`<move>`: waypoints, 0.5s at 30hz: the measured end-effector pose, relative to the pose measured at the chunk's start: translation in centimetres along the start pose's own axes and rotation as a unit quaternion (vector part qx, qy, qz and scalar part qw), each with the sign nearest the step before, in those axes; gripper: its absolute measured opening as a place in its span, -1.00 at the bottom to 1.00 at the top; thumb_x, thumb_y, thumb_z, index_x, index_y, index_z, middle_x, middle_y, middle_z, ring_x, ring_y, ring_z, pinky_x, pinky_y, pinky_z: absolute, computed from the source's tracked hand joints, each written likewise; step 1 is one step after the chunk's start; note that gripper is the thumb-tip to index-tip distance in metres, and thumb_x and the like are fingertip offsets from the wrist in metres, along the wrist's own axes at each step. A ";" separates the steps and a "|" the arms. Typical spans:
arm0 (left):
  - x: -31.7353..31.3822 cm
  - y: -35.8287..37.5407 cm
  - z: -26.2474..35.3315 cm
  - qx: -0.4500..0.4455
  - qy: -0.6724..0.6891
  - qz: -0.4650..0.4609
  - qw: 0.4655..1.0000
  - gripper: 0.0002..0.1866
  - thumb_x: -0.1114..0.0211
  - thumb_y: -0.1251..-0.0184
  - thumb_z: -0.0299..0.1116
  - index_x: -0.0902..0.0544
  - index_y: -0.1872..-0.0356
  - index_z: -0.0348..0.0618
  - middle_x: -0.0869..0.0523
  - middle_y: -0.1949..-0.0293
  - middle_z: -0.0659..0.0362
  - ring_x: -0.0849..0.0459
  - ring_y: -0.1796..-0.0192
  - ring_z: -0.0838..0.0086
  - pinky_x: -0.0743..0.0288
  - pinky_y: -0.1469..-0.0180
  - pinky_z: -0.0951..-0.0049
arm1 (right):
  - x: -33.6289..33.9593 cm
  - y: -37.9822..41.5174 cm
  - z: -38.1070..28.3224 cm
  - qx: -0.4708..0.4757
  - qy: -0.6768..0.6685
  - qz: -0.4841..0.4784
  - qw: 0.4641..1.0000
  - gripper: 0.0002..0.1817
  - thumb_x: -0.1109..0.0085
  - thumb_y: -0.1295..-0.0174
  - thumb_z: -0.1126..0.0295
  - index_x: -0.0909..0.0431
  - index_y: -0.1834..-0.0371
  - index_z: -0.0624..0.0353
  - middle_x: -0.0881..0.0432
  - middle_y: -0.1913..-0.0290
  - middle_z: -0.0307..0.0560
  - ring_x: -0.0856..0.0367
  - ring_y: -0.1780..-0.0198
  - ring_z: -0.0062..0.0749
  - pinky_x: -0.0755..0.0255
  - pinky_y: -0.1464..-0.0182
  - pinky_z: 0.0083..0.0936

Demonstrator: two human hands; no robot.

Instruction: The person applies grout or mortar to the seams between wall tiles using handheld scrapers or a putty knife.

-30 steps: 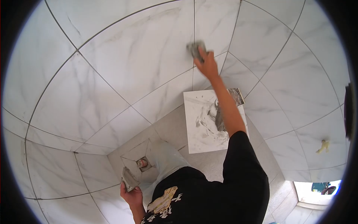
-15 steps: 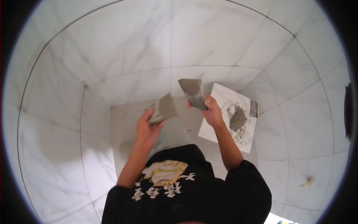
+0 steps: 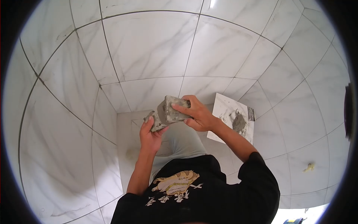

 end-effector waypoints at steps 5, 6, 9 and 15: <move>0.8 0.8 1.2 0.013 0.006 -0.005 1.000 -0.65 -0.11 -0.52 -0.23 -0.51 -0.15 -0.23 -0.71 -0.01 0.13 -0.75 0.03 0.39 -0.75 0.07 0.31 | -0.2 1.4 3.6 -0.128 0.127 -0.003 0.984 -0.35 -0.09 -0.10 0.32 -0.43 -0.38 0.06 -0.39 -0.09 0.31 -0.38 -0.14 0.10 -0.35 -0.17 -0.18; 0.5 0.8 1.3 0.006 0.008 -0.022 1.000 -0.65 -0.10 -0.52 -0.24 -0.51 -0.16 -0.24 -0.72 0.00 0.12 -0.76 0.03 0.37 -0.77 0.08 0.29 | -0.9 3.8 6.4 -0.208 -0.009 0.042 0.977 -0.40 -0.02 -0.18 0.24 -0.43 -0.34 0.12 -0.43 -0.08 0.29 -0.43 -0.08 0.05 -0.38 -0.09 -0.15; 0.7 0.6 2.0 -0.035 -0.018 -0.015 0.999 -0.61 -0.11 -0.52 -0.24 -0.47 -0.22 -0.24 -0.71 -0.03 0.11 -0.74 -0.02 0.35 -0.77 0.06 0.27 | -3.1 7.4 6.9 -0.312 -0.439 0.162 0.827 -0.43 0.14 -0.30 0.10 -0.45 -0.27 0.21 -0.52 -0.03 0.22 -0.50 0.09 -0.07 -0.44 0.11 -0.17; -1.6 0.1 2.0 -0.116 -0.087 -0.043 0.988 -0.49 -0.13 -0.53 -0.18 -0.29 -0.39 -0.12 -0.57 -0.20 0.09 -0.57 -0.25 0.33 -0.55 -0.25 0.13 | -5.9 6.6 -3.5 -0.324 -0.826 0.211 0.410 -0.29 0.37 -0.43 -0.19 -0.40 -0.25 0.22 -0.59 0.04 0.29 -0.52 0.47 -0.09 -0.49 0.46 -0.20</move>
Point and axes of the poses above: each hand's wrist, its own y-axis away from the middle knuckle, its own x-axis out of the back of the hand, z = x × y, the point moved 4 cm from there along -y, towards the middle knuckle
